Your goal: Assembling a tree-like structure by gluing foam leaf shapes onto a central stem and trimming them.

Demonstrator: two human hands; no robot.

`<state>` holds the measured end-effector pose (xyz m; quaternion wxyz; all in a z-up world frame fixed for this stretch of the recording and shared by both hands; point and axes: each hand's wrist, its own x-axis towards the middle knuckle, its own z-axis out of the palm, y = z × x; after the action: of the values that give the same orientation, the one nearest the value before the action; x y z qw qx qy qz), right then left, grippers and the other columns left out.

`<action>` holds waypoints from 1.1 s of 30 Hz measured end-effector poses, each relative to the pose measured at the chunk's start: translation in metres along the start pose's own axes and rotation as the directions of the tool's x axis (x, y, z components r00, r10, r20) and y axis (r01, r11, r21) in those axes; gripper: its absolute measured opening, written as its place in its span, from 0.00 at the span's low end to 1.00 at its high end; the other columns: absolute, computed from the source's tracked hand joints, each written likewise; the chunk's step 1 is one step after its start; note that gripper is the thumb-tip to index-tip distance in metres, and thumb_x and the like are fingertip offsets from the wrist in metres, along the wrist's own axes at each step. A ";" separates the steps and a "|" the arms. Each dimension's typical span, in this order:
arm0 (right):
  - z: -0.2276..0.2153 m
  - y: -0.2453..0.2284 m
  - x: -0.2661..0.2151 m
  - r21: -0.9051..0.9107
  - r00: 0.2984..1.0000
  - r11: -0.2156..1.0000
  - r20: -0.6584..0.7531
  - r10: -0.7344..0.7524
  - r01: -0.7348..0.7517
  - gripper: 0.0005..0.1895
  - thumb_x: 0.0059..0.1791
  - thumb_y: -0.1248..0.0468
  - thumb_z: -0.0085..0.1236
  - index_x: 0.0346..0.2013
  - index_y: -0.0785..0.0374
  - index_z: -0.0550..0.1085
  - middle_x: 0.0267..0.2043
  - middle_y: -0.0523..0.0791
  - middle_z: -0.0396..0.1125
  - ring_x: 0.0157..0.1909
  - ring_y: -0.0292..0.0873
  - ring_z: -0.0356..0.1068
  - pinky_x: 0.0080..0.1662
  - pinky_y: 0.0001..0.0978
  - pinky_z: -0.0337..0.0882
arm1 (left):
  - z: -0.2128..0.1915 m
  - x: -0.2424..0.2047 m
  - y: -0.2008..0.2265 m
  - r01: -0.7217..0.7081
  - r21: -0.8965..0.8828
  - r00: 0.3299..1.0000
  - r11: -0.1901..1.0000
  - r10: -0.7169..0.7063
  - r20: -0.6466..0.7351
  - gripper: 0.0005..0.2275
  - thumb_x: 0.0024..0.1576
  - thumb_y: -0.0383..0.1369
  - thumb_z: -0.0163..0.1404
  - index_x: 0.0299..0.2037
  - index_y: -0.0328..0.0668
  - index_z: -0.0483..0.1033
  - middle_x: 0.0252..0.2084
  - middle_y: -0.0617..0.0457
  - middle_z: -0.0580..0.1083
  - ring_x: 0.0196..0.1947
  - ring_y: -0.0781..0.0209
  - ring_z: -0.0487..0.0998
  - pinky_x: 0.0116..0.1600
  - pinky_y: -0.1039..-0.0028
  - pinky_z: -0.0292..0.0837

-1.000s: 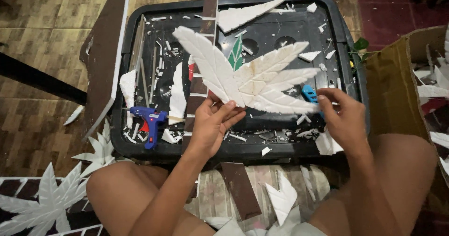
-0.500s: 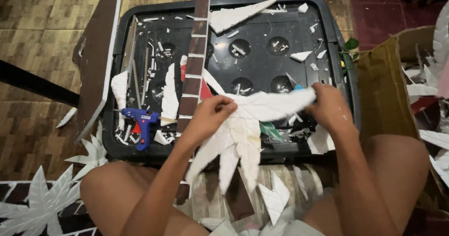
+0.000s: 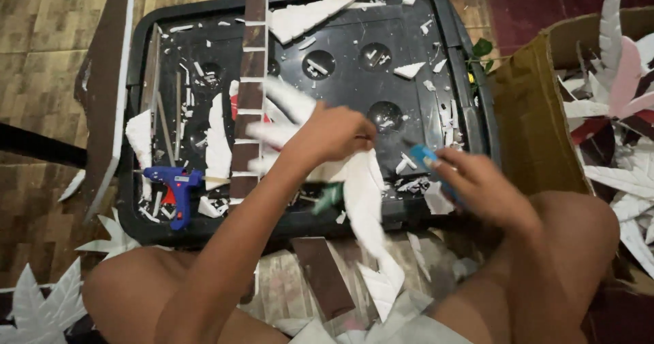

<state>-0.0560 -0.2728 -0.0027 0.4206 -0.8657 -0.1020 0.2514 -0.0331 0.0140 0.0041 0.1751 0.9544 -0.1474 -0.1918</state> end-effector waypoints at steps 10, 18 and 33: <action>0.004 -0.023 -0.017 -0.087 0.995 0.993 0.048 0.083 -0.079 0.23 0.52 0.68 0.45 0.63 0.68 0.69 0.23 0.54 0.70 0.17 0.50 0.72 0.25 0.43 0.75 | 0.002 0.020 -0.026 -0.144 0.132 0.939 0.981 0.178 -0.295 0.14 0.58 0.40 0.57 0.53 0.49 0.80 0.53 0.48 0.78 0.67 0.45 0.69 0.73 0.36 0.42; 0.024 -0.053 -0.029 -0.074 0.990 0.992 0.087 0.107 -0.101 0.29 0.50 0.69 0.45 0.67 0.56 0.63 0.18 0.51 0.70 0.11 0.52 0.72 0.18 0.41 0.72 | 0.026 -0.045 -0.001 -0.158 0.175 0.954 0.972 0.196 -0.228 0.30 0.52 0.54 0.59 0.61 0.48 0.73 0.64 0.46 0.71 0.72 0.41 0.61 0.74 0.37 0.44; 0.050 -0.070 -0.028 -0.064 0.998 0.997 0.064 -0.029 0.033 0.28 0.54 0.70 0.37 0.71 0.69 0.58 0.34 0.59 0.70 0.21 0.51 0.72 0.24 0.43 0.73 | 0.051 -0.053 -0.003 -0.065 0.241 0.936 0.968 0.143 -0.321 0.31 0.58 0.61 0.45 0.64 0.50 0.72 0.67 0.46 0.69 0.71 0.42 0.63 0.74 0.36 0.38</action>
<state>-0.1032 -0.2056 0.0355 0.3926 -0.8690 -0.1370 0.2683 -0.1007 0.0208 -0.0239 0.0976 0.9775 -0.1868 0.0011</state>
